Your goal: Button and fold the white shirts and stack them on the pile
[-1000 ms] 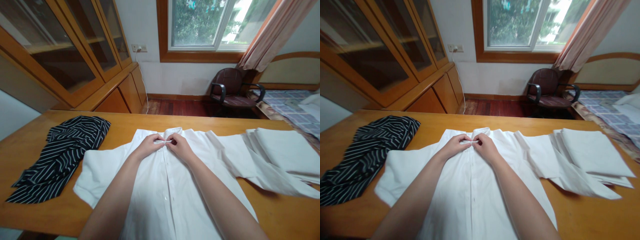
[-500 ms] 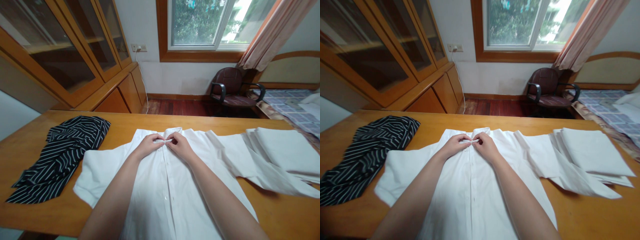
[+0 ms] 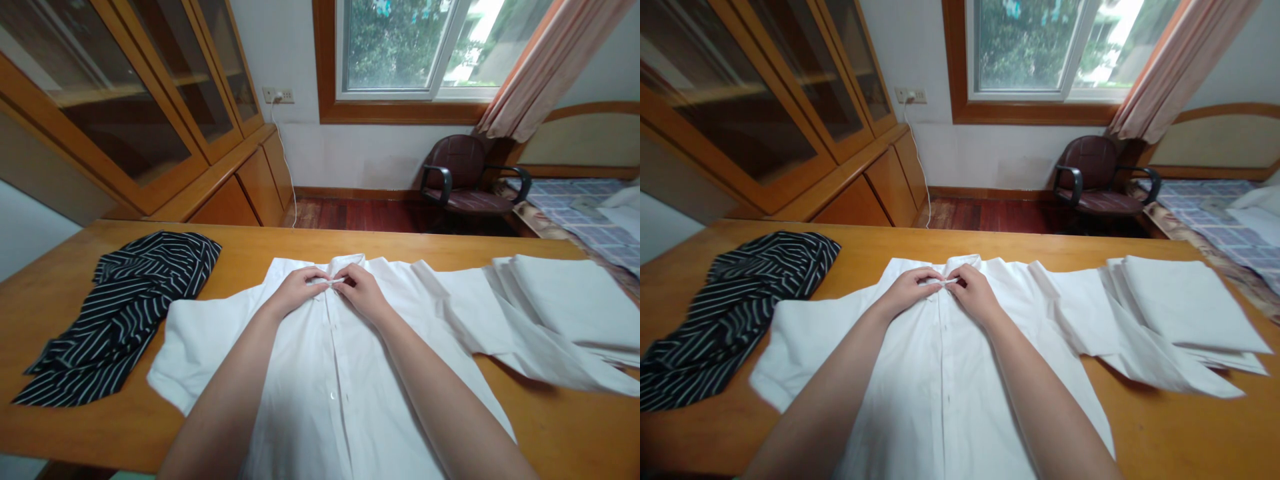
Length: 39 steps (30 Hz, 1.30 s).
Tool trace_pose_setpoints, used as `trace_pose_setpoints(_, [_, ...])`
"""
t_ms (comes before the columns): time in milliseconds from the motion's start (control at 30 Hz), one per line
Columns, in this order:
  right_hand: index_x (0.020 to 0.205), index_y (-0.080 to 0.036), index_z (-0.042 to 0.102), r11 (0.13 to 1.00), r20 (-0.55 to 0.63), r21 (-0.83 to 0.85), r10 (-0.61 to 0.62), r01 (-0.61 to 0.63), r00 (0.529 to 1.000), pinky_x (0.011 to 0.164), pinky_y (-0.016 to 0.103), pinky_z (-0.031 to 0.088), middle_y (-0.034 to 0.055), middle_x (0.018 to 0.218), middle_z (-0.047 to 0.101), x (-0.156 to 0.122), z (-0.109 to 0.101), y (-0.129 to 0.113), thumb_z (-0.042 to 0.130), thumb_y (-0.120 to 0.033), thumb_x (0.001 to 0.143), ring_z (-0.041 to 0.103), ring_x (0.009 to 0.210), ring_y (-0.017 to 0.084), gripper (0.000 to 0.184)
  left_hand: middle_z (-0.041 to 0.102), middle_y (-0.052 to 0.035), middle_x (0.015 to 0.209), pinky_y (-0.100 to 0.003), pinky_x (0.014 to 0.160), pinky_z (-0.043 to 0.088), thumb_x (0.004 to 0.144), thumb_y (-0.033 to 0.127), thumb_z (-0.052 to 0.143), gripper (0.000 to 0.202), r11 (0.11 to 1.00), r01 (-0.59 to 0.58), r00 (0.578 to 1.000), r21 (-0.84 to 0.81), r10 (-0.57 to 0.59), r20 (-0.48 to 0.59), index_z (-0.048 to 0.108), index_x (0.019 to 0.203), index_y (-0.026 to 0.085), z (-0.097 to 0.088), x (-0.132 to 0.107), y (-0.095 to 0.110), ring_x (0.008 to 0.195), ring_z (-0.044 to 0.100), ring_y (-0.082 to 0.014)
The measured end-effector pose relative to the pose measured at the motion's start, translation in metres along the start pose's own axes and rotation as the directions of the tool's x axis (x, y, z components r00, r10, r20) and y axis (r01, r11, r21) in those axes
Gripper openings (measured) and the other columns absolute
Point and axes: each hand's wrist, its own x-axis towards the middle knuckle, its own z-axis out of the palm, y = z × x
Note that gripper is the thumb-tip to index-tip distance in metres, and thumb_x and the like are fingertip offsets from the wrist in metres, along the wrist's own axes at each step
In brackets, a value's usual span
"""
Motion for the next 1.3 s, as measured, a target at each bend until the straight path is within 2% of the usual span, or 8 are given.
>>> trace_pose_setpoints(700, [0.083, -0.022, 0.067, 1.000, -0.075, 0.016, -0.012, 0.013, 0.997, 0.072, 0.029, 0.046, 0.0003, 0.081, 0.064, 0.0004, -0.0008, -0.0047, 0.068, -0.018, 0.083, 0.059, 0.075, 0.016, 0.005, 0.072, -0.0040, 0.100, -0.033, 0.093, 0.048, 0.080, 0.034, 0.071, 0.020, 0.999, -0.040, 0.999, -0.013, 0.041, 0.015, 0.076, 0.095, 0.021, -0.0012, 0.0015, 0.0014, 0.099, 0.065, -0.0229])
trace_pose_setpoints(900, [0.083, -0.023, 0.067, 1.000, -0.105, 0.030, -0.005, 0.008, 0.994, 0.072, 0.029, 0.046, -0.0002, 0.081, 0.064, 0.0010, 0.0013, -0.0018, 0.070, -0.019, 0.081, 0.059, 0.073, 0.016, 0.005, 0.073, -0.0037, 0.100, -0.034, 0.093, 0.048, 0.081, 0.034, 0.071, 0.020, 1.000, -0.005, 1.000, -0.031, 0.005, 0.009, 0.075, 0.096, 0.021, 0.0002, 0.0009, -0.0028, 0.099, 0.065, -0.0235])
trace_pose_setpoints(1067, [0.082, -0.023, 0.067, 0.999, -0.109, 0.050, 0.010, -0.005, 0.994, 0.070, 0.029, 0.047, -0.0006, 0.080, 0.064, 0.0012, 0.0019, -0.0022, 0.069, -0.018, 0.081, 0.058, 0.071, 0.016, 0.005, 0.071, -0.0037, 0.105, -0.034, 0.095, 0.048, 0.080, 0.034, 0.072, 0.027, 0.997, 0.008, 1.000, -0.075, -0.010, -0.027, 0.068, 0.104, 0.021, 0.0010, -0.0004, -0.0035, 0.103, 0.065, -0.0229])
trace_pose_setpoints(1300, [0.082, -0.022, 0.067, 0.999, -0.109, 0.047, 0.009, -0.004, 0.994, 0.070, 0.028, 0.046, -0.0008, 0.079, 0.063, 0.0007, 0.0019, -0.0021, 0.070, -0.018, 0.080, 0.058, 0.071, 0.015, 0.006, 0.070, -0.0019, 0.099, -0.034, 0.093, 0.047, 0.082, 0.034, 0.068, 0.019, 1.000, 0.009, 1.000, -0.016, -0.009, -0.001, 0.069, 0.096, 0.021, -0.0005, -0.0012, -0.0024, 0.099, 0.064, -0.0225])
